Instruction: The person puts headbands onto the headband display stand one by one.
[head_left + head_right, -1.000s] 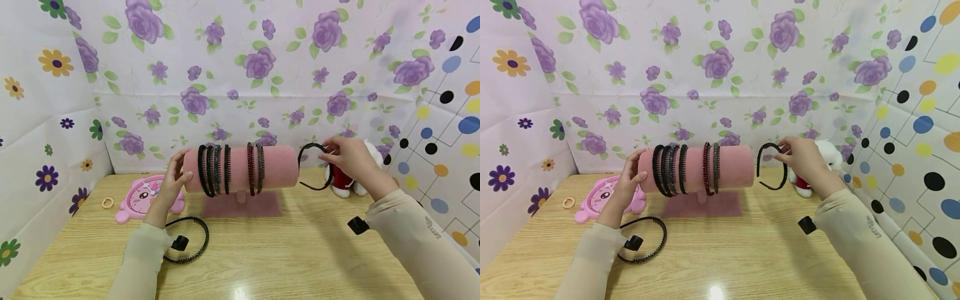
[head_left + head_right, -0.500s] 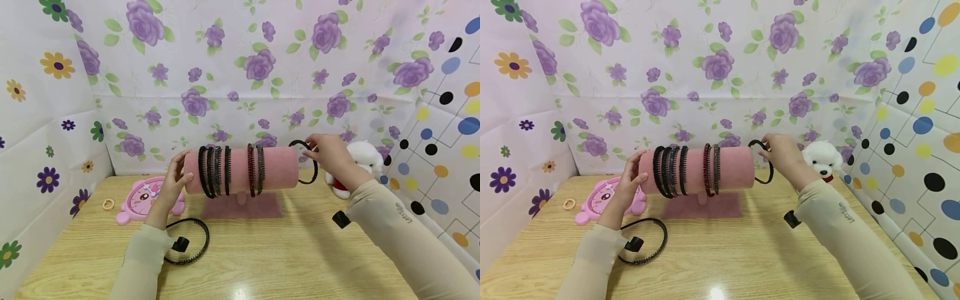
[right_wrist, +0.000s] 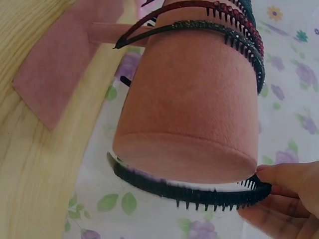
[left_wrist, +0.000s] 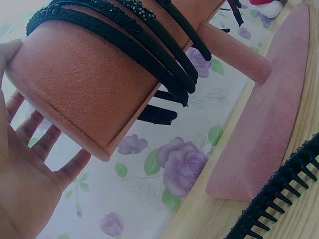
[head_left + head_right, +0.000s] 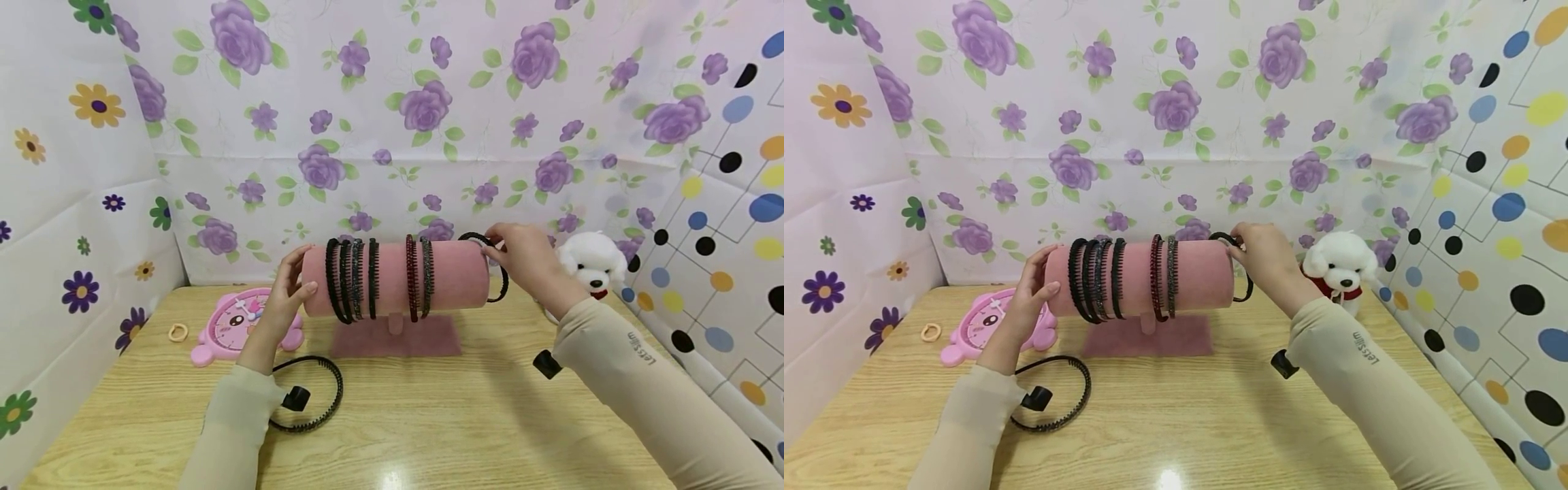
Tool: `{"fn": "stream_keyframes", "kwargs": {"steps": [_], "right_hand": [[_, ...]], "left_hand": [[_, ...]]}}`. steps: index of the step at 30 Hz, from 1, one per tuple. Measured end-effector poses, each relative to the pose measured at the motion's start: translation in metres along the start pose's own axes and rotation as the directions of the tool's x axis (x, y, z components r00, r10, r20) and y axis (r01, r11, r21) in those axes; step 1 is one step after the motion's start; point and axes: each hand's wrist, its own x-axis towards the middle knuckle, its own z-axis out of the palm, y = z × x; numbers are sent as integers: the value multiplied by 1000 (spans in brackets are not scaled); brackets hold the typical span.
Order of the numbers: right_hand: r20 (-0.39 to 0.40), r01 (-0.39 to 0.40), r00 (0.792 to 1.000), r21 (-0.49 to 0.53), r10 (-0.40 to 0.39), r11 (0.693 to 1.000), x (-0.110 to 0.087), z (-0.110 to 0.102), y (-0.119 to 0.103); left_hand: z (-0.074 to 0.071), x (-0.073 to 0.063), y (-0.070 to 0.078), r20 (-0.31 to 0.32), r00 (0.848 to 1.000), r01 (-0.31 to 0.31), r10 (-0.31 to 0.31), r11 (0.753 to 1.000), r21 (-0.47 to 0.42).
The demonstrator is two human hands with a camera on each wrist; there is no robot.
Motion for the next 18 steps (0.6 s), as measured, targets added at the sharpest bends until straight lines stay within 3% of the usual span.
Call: {"fn": "stream_keyframes", "kwargs": {"steps": [8, 18], "right_hand": [[-22, -27, 999, 18, 27, 999, -6, 7, -3], [-99, 29, 995, 3, -29, 1000, -12, 15, -10]], "left_hand": [[1, 0, 3, -4, 1000, 2, -2, 1000, 1], [1, 0, 2, -9, 1000, 7, -7, 1000, 12]]}}
